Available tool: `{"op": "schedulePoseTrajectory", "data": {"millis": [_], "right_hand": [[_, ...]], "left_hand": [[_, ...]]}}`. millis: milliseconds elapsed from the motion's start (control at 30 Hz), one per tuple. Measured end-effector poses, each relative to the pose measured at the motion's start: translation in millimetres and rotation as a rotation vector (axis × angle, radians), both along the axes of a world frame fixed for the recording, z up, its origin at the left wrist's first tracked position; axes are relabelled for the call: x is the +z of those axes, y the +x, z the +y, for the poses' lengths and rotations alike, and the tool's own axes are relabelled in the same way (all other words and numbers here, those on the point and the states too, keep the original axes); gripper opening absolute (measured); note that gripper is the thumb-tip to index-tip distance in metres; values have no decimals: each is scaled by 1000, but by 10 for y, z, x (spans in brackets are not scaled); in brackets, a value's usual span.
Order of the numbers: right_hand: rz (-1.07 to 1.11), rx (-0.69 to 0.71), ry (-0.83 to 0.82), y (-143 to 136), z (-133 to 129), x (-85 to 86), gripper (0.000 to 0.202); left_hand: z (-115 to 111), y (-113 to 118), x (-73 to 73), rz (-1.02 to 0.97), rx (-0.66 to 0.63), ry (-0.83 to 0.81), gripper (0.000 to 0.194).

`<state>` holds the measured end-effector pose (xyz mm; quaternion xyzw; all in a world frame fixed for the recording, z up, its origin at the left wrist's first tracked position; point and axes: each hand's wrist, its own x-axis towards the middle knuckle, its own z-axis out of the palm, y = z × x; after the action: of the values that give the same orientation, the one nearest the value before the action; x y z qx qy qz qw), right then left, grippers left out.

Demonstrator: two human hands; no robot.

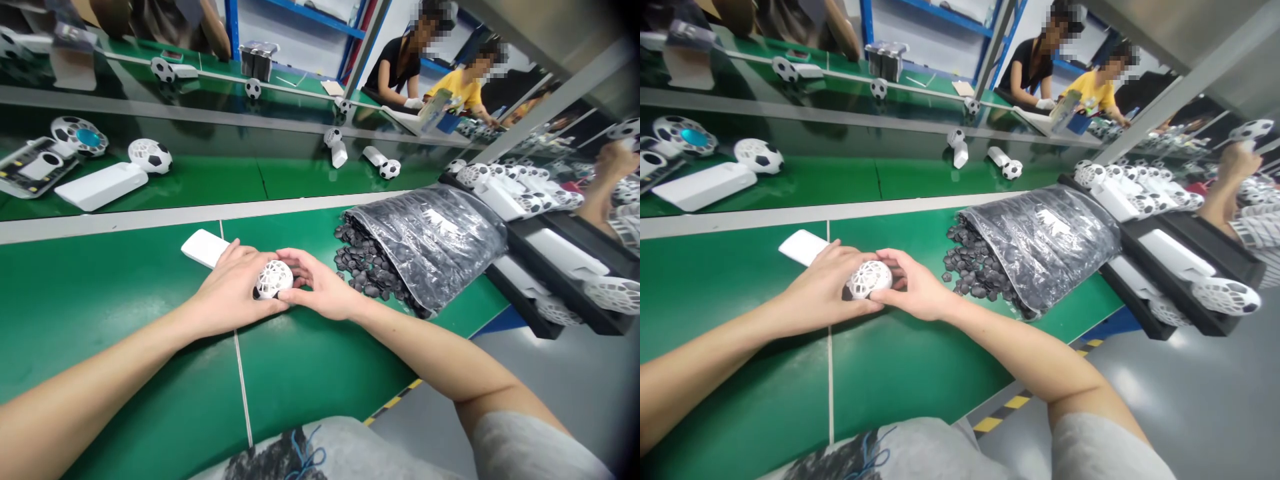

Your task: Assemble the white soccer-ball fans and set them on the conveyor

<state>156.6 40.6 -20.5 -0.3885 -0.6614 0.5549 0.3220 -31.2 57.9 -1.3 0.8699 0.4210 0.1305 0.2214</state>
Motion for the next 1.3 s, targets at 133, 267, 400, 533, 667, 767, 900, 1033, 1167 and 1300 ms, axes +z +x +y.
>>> {"op": "schedulePoseTrajectory", "data": {"millis": [133,267,400,533,667,767,900,1033,1167,1300], "right_hand": [[-107,-24,119,-1,-30,0,58],[-246,-24,283,0,-52,31,51],[-294,-31,317,-42,-81,37,48],[-239,-39,248,-52,-36,50,51],[-398,-125,335,222,234,138,17],[-819,-424,526,573,472,181,14],[-1109,-489,492,871,631,103,7],[-1099,-436,459,928,687,29,6],[-1056,-369,447,939,712,73,9],[-998,-317,457,832,567,171,9]], "left_hand": [[-8,-28,32,-24,-45,-8,54],[-30,-25,71,-24,-72,-34,47],[-51,0,59,-18,-50,-16,43],[-35,-9,20,-23,-53,-5,44],[11,-35,-9,-5,-91,11,63],[32,-54,-17,1,-82,49,69],[-5,-82,-42,13,-174,14,62],[-119,-48,-110,5,6,0,60],[-120,-25,-108,-87,-36,-68,49],[21,-115,23,-62,-203,-176,47]]}}
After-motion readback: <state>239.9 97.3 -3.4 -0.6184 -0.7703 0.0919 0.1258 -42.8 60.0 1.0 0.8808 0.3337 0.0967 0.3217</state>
